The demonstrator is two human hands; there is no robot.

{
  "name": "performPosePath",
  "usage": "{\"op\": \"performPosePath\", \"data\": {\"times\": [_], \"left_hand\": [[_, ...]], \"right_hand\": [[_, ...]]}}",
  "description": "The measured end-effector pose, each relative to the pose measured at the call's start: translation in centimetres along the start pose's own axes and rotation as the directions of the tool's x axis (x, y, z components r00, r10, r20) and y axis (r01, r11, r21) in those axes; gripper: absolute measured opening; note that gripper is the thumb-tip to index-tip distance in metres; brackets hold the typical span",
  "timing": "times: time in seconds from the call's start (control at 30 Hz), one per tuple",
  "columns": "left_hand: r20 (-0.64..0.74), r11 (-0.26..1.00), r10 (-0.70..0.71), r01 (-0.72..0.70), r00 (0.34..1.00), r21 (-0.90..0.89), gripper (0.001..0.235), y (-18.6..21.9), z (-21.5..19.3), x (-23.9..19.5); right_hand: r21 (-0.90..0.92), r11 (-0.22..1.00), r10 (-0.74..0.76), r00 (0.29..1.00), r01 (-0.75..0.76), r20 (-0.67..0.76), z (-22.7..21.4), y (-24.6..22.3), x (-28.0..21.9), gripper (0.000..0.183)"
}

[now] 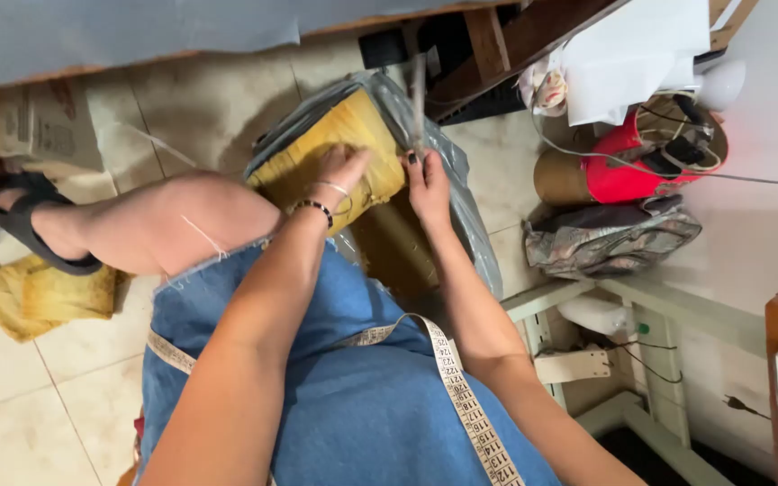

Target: Cutting and shaping a large piece of yellow foam using a hand-held blade

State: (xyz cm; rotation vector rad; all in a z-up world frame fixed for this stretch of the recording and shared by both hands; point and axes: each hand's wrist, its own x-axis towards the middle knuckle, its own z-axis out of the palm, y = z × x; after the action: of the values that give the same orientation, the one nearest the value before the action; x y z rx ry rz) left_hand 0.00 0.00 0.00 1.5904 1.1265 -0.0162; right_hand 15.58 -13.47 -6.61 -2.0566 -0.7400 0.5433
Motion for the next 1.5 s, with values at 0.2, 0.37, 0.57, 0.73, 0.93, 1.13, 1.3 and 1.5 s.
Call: {"op": "performPosePath", "data": {"times": [0.2, 0.37, 0.57, 0.73, 0.93, 1.13, 1.3, 1.5], "left_hand": [[-0.015, 0.991, 0.025, -0.023, 1.0, 0.135, 0.082, 0.0, 2.3, -0.3], [0.052, 0.96, 0.129, -0.137, 0.99, 0.244, 0.073, -3.7, 5.5, 3.6], [0.04, 0.905, 0.065, -0.075, 0.997, 0.418, 0.081, 0.0, 2.3, 0.6], [-0.073, 0.926, 0.025, 0.004, 0.997, 0.377, 0.085, -0.7, 2.5, 1.6], [-0.155, 0.958, -0.018, 0.061, 0.988, 0.28, 0.071, -2.8, 3.3, 4.0], [-0.277, 0.988, 0.151, -0.14, 0.949, 0.06, 0.05, -9.0, 7.9, 9.5], [-0.244, 0.989, 0.146, -0.149, 0.959, 0.008, 0.043, -9.6, 8.4, 10.2], [-0.208, 0.995, 0.099, -0.102, 0.973, -0.004, 0.043, -9.7, 8.7, 10.3]], "right_hand": [[-0.152, 0.987, 0.043, 0.999, -0.043, -0.002, -0.5, -2.6, -4.9, 0.014], [-0.13, 0.99, 0.051, 0.999, -0.052, -0.016, -1.1, -3.0, -7.3, 0.014], [-0.121, 0.993, -0.015, 1.0, 0.016, 0.01, -0.7, -2.2, -6.2, 0.016], [-0.136, 0.986, -0.091, 0.994, 0.099, 0.062, -1.1, -2.6, -4.4, 0.017], [-0.146, 0.97, -0.191, 0.981, 0.196, 0.047, -1.0, -2.3, -5.5, 0.019], [-0.007, 0.958, -0.288, 0.958, 0.288, 0.005, -4.1, -3.8, -3.9, 0.034], [-0.253, 0.894, -0.304, 0.916, 0.369, 0.263, -5.9, -6.2, -3.2, 0.054], [-0.235, 0.884, -0.313, 0.884, 0.405, 0.346, -5.7, -4.3, -2.4, 0.051]]}}
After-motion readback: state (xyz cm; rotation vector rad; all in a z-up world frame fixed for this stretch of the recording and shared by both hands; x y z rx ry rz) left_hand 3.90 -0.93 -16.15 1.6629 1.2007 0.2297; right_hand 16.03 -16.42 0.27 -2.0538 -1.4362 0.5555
